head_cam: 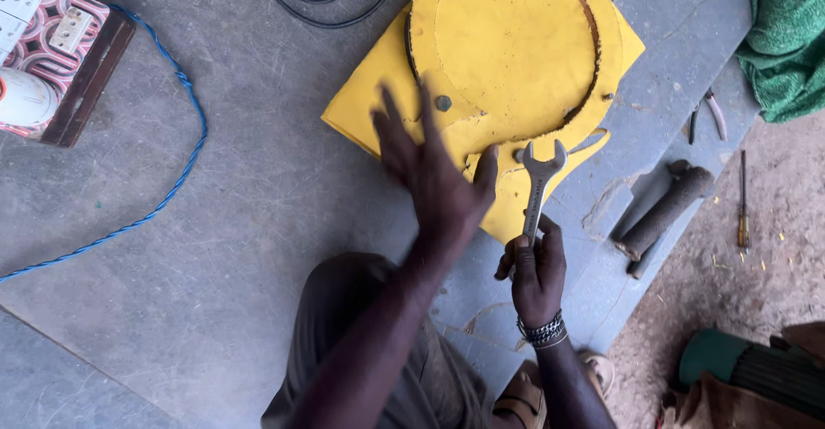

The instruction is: The person uses a wrench to loosen and remove bolts from a yellow metal plate. After removing the bolts, the person lifts the plate to reveal a rusty circular component underneath.

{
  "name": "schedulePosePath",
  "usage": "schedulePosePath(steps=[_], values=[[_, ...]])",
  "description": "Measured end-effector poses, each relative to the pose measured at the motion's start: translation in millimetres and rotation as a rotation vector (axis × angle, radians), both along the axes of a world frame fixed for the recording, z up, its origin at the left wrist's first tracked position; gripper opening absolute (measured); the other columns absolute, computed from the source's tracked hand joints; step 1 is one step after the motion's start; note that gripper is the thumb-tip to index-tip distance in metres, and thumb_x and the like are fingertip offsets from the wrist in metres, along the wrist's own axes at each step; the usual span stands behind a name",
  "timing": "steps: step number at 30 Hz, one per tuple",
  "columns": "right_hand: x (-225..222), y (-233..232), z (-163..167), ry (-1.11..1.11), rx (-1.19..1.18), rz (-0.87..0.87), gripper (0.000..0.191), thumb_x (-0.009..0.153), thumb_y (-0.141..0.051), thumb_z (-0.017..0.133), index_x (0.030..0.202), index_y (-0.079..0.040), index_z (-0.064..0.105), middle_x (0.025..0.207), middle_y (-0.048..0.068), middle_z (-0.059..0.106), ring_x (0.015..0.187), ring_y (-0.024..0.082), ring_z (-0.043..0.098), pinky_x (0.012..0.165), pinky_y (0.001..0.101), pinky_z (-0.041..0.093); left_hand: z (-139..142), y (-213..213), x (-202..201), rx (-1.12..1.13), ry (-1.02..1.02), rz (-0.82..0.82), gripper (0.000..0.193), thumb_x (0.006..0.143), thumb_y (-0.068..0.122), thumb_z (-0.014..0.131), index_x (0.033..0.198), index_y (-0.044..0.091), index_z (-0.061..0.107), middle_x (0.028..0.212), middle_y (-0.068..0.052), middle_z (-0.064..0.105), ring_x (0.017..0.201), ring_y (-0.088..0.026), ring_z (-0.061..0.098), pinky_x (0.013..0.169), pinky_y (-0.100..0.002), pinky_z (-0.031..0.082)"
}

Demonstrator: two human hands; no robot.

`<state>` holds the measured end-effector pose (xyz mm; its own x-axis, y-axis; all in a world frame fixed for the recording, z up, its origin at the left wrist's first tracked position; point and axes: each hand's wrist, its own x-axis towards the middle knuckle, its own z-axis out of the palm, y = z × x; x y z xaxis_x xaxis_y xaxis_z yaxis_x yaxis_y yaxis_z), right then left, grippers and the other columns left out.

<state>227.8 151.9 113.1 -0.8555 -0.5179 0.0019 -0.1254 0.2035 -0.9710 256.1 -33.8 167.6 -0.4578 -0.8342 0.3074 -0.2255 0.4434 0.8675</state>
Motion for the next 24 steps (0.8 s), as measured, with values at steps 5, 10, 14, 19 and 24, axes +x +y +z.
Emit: schedulePosePath(steps=[5,10,14,19,24], values=[[14.2,19.8,6.2,0.309,0.361,0.036,0.046,0.104,-0.012,0.049,0.148,0.0,0.04,0.063,0.007,0.065,0.055,0.019,0.068,0.054,0.0349,0.054,-45.7,59.8,15.7,1.204,0.422,0.287,0.109,0.071,0.014,0.087,0.154,0.015,0.017,0.15,-0.007,0.027,0.139,-0.025,0.034,0.109,-0.044,0.045],[19.5,30.9,-11.5,0.486,0.576,0.102,0.06,0.098,-0.004,0.055,0.155,-0.008,0.041,0.069,0.018,0.066,0.06,0.034,0.068,0.057,0.0449,0.054,-102.6,68.0,-13.2,1.374,0.549,0.17,0.045,0.088,0.013,0.075,0.129,-0.002,0.065,0.118,-0.005,0.073,0.103,-0.014,0.068,0.089,-0.031,0.053],[21.6,29.9,-24.5,0.719,0.372,0.067,0.066,0.099,0.001,0.053,0.161,-0.009,0.032,0.082,0.017,0.066,0.067,0.032,0.068,0.061,0.0422,0.055,-117.7,77.0,-16.2,1.224,0.645,0.136,0.037,0.094,0.016,0.075,0.123,-0.007,0.07,0.116,-0.012,0.075,0.101,-0.016,0.068,0.088,-0.032,0.054],[23.7,25.7,-25.2,0.76,0.572,0.157,0.078,0.087,0.005,0.057,0.16,-0.01,0.036,0.082,0.017,0.065,0.063,0.032,0.064,0.057,0.0414,0.054,-117.6,81.7,-16.5,1.279,0.611,0.178,0.037,0.093,0.021,0.071,0.12,-0.005,0.07,0.113,-0.009,0.076,0.101,-0.014,0.069,0.087,-0.031,0.054],[24.2,24.3,-23.6,0.918,0.238,0.041,0.065,0.099,0.008,0.053,0.159,-0.012,0.038,0.079,0.013,0.061,0.064,0.026,0.063,0.059,0.0393,0.052,-118.5,80.7,-18.2,1.216,0.649,0.201,0.036,0.094,0.019,0.074,0.118,-0.008,0.071,0.108,-0.01,0.075,0.096,-0.015,0.067,0.084,-0.032,0.054]])
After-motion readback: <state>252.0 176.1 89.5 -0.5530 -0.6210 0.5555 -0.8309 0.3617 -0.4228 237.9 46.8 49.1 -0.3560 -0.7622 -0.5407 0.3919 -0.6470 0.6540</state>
